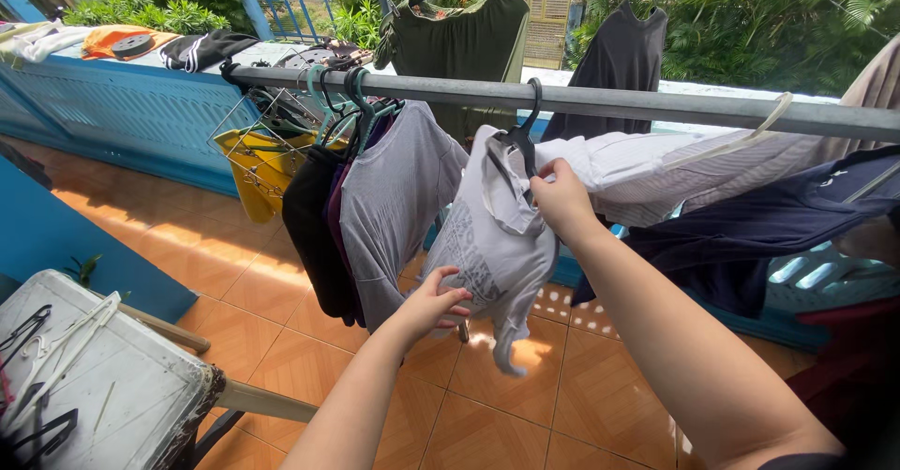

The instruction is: The person takes various items of clothing from a laundry basket and hangs them on plastic hangers, then places the hangers on a metal rack on a balcony.

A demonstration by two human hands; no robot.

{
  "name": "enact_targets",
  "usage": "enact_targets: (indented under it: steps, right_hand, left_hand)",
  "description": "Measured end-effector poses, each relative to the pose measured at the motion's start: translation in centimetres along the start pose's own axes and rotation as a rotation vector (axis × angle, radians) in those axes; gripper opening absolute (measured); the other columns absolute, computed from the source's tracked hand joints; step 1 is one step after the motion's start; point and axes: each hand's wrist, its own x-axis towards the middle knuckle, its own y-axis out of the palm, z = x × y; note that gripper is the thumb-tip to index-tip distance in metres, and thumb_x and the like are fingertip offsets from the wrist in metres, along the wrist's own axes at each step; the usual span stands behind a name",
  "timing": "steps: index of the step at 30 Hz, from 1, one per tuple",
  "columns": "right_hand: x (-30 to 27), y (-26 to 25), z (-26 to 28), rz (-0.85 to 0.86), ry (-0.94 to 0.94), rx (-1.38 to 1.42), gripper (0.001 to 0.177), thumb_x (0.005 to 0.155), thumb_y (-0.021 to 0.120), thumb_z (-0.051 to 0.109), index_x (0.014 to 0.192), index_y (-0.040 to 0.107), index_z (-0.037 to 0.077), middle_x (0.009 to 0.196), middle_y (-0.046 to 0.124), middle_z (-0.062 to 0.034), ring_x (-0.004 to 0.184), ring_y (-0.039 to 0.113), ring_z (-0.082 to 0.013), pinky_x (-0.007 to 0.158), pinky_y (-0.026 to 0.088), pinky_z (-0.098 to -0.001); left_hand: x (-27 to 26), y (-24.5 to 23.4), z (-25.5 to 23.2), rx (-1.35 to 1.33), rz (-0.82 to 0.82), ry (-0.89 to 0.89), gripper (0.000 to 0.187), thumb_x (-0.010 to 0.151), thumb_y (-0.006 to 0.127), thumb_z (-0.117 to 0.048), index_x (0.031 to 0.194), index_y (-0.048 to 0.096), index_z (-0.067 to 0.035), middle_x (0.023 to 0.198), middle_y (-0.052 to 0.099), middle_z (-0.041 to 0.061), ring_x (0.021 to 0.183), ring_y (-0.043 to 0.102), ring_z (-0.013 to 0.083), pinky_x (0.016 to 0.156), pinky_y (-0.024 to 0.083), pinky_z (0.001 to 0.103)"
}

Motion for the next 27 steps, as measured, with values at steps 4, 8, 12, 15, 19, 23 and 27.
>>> enact_targets:
  steps: [4, 8, 12, 15, 19, 23, 27]
  right_hand:
    - [0.4, -1.7, -1.6, 0.018, -0.085, -0.093, 0.045, 0.084, 0.065, 0.020, 0.126, 0.054, 0.006, 0.089, 0.069, -0.0148, 0.080, 0.071, -0.0256, 0.073, 0.054, -0.0393]
    - [1.3, -2.8, -2.3, -0.003, -0.149, -0.338, 0.059, 0.078, 0.074, 0.023, 0.131, 0.054, 0.007, 0.103, 0.067, -0.0190, 0.093, 0.067, -0.0324, 0.082, 0.053, -0.0425]
    - [-1.4, -2.0, -2.4, -0.167, -0.378, -0.408, 0.062, 0.080, 0.083, 0.027, 0.131, 0.055, 0.006, 0.112, 0.061, -0.0220, 0.106, 0.060, -0.0352, 0.088, 0.049, -0.0461]
    - [-4.3, -1.0, -1.6, -0.052, -0.241, -0.169, 0.056, 0.087, 0.075, 0.028, 0.133, 0.052, 0.007, 0.116, 0.059, -0.0177, 0.099, 0.063, -0.0262, 0.084, 0.054, -0.0381]
    - [-10.5, -0.2, -2.1, 0.006, -0.220, 0.021, 0.051, 0.091, 0.070, 0.022, 0.135, 0.048, 0.008, 0.112, 0.059, -0.0132, 0.101, 0.061, -0.0207, 0.086, 0.053, -0.0347]
    - [-17.2, 0.3, -4.2, 0.055, -0.108, 0.071, 0.047, 0.092, 0.066, 0.019, 0.135, 0.049, 0.010, 0.111, 0.064, -0.0074, 0.100, 0.062, -0.0174, 0.086, 0.051, -0.0335]
    - [-22.9, 0.8, -6.0, 0.064, 0.003, 0.115, 0.044, 0.093, 0.064, 0.017, 0.135, 0.051, 0.012, 0.111, 0.064, -0.0071, 0.099, 0.061, -0.0162, 0.085, 0.051, -0.0333]
  left_hand:
    - [-2.8, 0.1, 1.5, 0.061, 0.018, -0.093, 0.057, 0.098, 0.057, -0.033, 0.150, 0.039, -0.021, 0.129, 0.070, 0.004, 0.109, 0.071, 0.0174, 0.090, 0.056, 0.037]
    - [-4.2, -0.6, 2.9, 0.065, 0.015, -0.140, 0.051, 0.098, 0.056, -0.032, 0.146, 0.045, -0.020, 0.127, 0.071, 0.004, 0.108, 0.071, 0.0149, 0.088, 0.056, 0.036]
    - [-6.2, -1.8, 4.4, 0.015, -0.037, -0.146, 0.048, 0.097, 0.058, -0.031, 0.142, 0.050, -0.019, 0.125, 0.073, 0.005, 0.106, 0.071, 0.0157, 0.088, 0.058, 0.034]
    - [-7.9, -2.3, 5.8, -0.056, -0.046, -0.126, 0.045, 0.099, 0.056, -0.034, 0.140, 0.053, -0.016, 0.125, 0.070, 0.005, 0.106, 0.070, 0.0161, 0.087, 0.059, 0.036]
    - [-10.7, -2.6, 8.3, -0.032, -0.083, -0.153, 0.044, 0.097, 0.056, -0.031, 0.140, 0.053, -0.019, 0.128, 0.069, 0.002, 0.108, 0.069, 0.0141, 0.089, 0.056, 0.035]
    - [-13.8, -3.1, 12.1, -0.076, -0.062, -0.151, 0.043, 0.098, 0.055, -0.031, 0.139, 0.052, -0.019, 0.127, 0.070, 0.002, 0.107, 0.070, 0.0153, 0.088, 0.055, 0.036]
    - [-16.6, -3.6, 16.1, -0.095, -0.049, -0.221, 0.042, 0.099, 0.054, -0.030, 0.139, 0.053, -0.019, 0.127, 0.070, 0.003, 0.106, 0.070, 0.0162, 0.086, 0.055, 0.036]
